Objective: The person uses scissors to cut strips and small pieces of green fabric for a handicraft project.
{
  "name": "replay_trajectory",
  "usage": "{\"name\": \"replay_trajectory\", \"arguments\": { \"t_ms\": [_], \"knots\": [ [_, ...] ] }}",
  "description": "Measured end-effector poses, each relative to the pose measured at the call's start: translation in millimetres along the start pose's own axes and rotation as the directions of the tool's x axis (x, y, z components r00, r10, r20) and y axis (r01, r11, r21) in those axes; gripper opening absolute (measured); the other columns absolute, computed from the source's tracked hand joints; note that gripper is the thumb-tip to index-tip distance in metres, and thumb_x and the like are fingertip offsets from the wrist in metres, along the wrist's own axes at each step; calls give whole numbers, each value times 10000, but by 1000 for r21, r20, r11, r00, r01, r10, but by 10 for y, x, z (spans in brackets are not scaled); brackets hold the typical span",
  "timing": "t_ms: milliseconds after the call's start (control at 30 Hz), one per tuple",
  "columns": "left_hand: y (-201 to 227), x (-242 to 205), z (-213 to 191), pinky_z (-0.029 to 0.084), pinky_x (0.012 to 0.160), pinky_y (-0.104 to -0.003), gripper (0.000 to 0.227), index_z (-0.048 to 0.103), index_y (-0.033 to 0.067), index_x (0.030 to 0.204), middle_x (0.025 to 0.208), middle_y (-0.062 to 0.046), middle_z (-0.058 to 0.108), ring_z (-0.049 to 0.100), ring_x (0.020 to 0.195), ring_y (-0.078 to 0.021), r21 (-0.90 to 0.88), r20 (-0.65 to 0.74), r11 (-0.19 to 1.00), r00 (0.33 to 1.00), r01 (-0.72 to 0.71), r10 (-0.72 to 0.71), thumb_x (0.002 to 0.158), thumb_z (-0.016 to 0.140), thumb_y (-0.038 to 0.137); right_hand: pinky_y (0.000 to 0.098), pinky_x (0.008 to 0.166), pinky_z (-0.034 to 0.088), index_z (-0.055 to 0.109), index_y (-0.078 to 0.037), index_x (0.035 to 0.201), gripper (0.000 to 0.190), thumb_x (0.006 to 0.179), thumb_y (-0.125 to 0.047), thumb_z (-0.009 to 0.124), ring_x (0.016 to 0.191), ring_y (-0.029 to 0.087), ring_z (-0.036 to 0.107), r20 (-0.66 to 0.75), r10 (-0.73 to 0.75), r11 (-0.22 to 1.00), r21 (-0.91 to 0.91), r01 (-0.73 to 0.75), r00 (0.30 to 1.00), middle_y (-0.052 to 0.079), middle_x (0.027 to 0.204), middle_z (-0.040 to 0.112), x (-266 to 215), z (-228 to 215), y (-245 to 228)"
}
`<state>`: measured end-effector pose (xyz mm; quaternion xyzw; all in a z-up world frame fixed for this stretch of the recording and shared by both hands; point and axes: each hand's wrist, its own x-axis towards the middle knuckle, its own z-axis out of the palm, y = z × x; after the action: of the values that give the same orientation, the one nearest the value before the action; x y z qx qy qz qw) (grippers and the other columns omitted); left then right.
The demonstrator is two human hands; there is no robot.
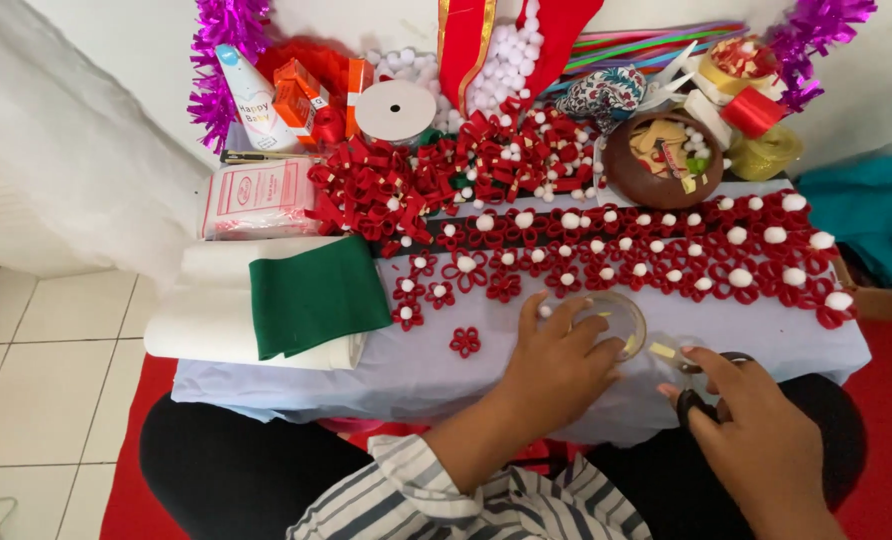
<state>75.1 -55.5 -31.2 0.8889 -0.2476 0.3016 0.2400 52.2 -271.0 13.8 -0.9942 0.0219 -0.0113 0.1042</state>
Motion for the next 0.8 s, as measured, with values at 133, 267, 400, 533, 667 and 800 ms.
{"name": "replay_trajectory", "arguments": {
  "t_ms": [133, 267, 400, 533, 667, 800],
  "knots": [
    [83, 9, -306, 345, 1100, -545, 292, 671, 105, 1137, 1133, -82, 664, 574, 1197, -307, -222, -24, 971, 995, 92, -100, 851, 711, 146, 304, 584, 472, 684, -312, 1340, 515, 847, -455, 723, 593, 166, 621, 49, 31, 1000, -4, -31, 998, 11, 903, 682, -2, -4, -94],
    [102, -13, -517, 465, 1009, -398, 204, 701, 76, 1075, 1101, -102, 662, 581, 1084, -284, -577, 80, 756, 942, 310, -325, 885, 693, 151, 352, 581, 511, 676, -310, 1300, 546, 764, -354, 770, 666, 213, 653, -108, -224, 971, -107, 213, 969, -5, 952, 660, -21, 250, 3],
    [99, -90, -591, 464, 966, -349, 107, 732, 104, 967, 1029, -34, 693, 609, 1021, -224, -619, 166, 655, 887, 434, -431, 873, 718, 152, 361, 559, 526, 646, -331, 1289, 528, 774, -373, 753, 652, 224, 698, -114, -346, 934, -132, 331, 931, -5, 1023, 672, -67, 289, -145],
    [20, -178, -592, 468, 978, -359, 77, 699, 89, 944, 1041, -49, 679, 599, 1039, -243, -652, 122, 642, 892, 402, -435, 871, 701, 114, 323, 516, 520, 626, -325, 1308, 566, 763, -395, 763, 600, 187, 692, -80, -367, 924, -145, 354, 927, -10, 1037, 666, -56, 289, -254],
    [-102, -260, -632, 507, 923, -357, 112, 695, 57, 963, 1031, -71, 682, 625, 1005, -250, -706, 16, 611, 871, 357, -490, 854, 717, 73, 381, 727, 577, 594, -329, 1354, 598, 790, -487, 714, 898, 248, 722, 82, -82, 992, -85, 89, 993, 13, 1172, 657, 94, 109, -302],
    [-247, -330, -717, 516, 929, -339, 150, 722, 77, 984, 1056, -65, 671, 643, 1003, -224, -745, 90, 533, 853, 400, -514, 861, 762, 152, 397, 777, 608, 632, -256, 1407, 578, 907, -545, 670, 943, 305, 805, 186, 278, 949, -203, -240, 942, 41, 1080, 820, 389, -123, -70]
  ]
}}
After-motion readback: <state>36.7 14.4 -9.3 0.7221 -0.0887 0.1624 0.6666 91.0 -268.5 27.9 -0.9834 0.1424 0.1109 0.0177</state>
